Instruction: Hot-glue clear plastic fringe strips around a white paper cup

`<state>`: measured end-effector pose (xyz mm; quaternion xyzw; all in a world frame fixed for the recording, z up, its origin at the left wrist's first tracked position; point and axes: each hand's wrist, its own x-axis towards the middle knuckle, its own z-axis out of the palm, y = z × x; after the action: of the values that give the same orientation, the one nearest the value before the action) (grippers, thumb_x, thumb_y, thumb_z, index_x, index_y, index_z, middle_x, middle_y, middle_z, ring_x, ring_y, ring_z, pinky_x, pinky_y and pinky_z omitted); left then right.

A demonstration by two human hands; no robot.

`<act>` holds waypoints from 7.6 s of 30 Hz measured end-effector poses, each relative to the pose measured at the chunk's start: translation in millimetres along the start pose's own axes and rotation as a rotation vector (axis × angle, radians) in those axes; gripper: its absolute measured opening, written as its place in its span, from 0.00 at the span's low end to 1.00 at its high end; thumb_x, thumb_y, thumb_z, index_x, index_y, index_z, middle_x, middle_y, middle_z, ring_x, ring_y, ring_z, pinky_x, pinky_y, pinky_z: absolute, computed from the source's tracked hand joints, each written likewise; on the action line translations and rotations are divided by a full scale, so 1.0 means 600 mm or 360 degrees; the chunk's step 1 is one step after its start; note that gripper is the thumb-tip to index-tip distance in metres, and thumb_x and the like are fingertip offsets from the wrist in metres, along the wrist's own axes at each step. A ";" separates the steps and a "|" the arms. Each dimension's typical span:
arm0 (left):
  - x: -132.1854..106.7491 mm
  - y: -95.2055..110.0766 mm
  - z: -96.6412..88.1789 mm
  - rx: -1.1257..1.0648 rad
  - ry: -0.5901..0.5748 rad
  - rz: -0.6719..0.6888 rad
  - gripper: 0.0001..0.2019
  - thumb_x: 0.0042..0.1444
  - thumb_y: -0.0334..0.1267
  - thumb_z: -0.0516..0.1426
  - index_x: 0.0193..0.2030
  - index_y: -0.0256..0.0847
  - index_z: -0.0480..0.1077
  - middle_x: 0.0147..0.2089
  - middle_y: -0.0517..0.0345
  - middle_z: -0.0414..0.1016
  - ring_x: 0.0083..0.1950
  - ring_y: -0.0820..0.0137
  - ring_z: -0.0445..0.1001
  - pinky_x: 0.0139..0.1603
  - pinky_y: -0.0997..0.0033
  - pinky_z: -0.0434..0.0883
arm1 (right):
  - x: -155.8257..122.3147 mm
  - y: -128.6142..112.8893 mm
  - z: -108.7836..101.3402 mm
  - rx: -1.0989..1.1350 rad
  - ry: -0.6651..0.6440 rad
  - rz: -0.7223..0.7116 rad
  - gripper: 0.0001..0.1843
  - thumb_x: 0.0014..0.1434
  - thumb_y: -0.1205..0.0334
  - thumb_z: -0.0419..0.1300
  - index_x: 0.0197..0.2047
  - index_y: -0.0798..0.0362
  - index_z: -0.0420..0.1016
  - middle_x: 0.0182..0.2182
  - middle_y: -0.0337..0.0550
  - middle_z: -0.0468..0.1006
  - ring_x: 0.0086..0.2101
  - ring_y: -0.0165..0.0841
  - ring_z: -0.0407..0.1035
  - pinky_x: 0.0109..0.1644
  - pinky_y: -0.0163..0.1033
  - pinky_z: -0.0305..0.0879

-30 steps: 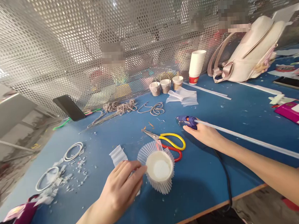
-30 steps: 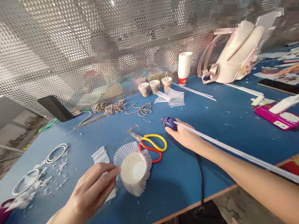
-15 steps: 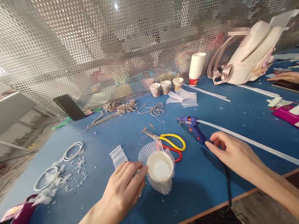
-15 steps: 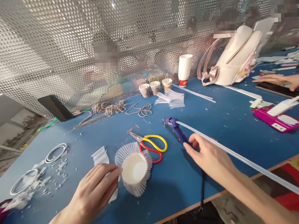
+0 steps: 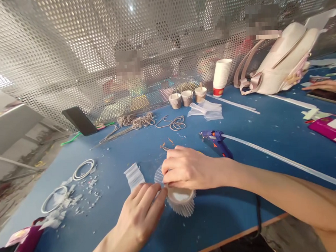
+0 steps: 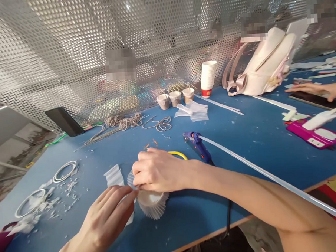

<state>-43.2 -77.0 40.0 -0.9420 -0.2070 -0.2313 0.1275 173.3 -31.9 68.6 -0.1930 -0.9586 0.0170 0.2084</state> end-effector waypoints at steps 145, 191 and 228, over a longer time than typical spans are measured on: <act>0.092 -0.005 -0.039 -0.2403 -0.0471 -0.2386 0.19 0.43 0.50 0.66 0.24 0.34 0.68 0.15 0.62 0.65 0.16 0.79 0.60 0.17 0.80 0.55 | -0.111 -0.167 0.059 0.3771 0.0198 0.1855 0.28 0.59 0.35 0.51 0.39 0.55 0.65 0.20 0.33 0.66 0.14 0.18 0.55 0.15 0.22 0.50; 0.079 -0.016 -0.030 -0.2565 -0.0368 -0.2475 0.05 0.38 0.32 0.58 0.16 0.37 0.65 0.13 0.62 0.63 0.14 0.77 0.61 0.16 0.77 0.59 | -0.083 -0.136 0.009 0.4005 -0.0283 0.2266 0.32 0.57 0.30 0.48 0.33 0.55 0.66 0.17 0.37 0.66 0.12 0.21 0.57 0.11 0.22 0.54; 0.075 -0.028 -0.011 -0.2664 -0.0496 -0.2275 0.04 0.35 0.31 0.54 0.15 0.38 0.62 0.12 0.64 0.61 0.12 0.76 0.63 0.15 0.78 0.56 | -0.072 -0.094 -0.005 0.2942 -0.0401 0.2162 0.27 0.57 0.34 0.52 0.37 0.52 0.63 0.18 0.31 0.62 0.12 0.19 0.52 0.11 0.23 0.54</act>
<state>-16.9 -49.6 69.7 -0.4133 -0.4947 -0.1974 -0.7385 190.1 -100.4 60.6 -0.4399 -0.2927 0.8403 0.1210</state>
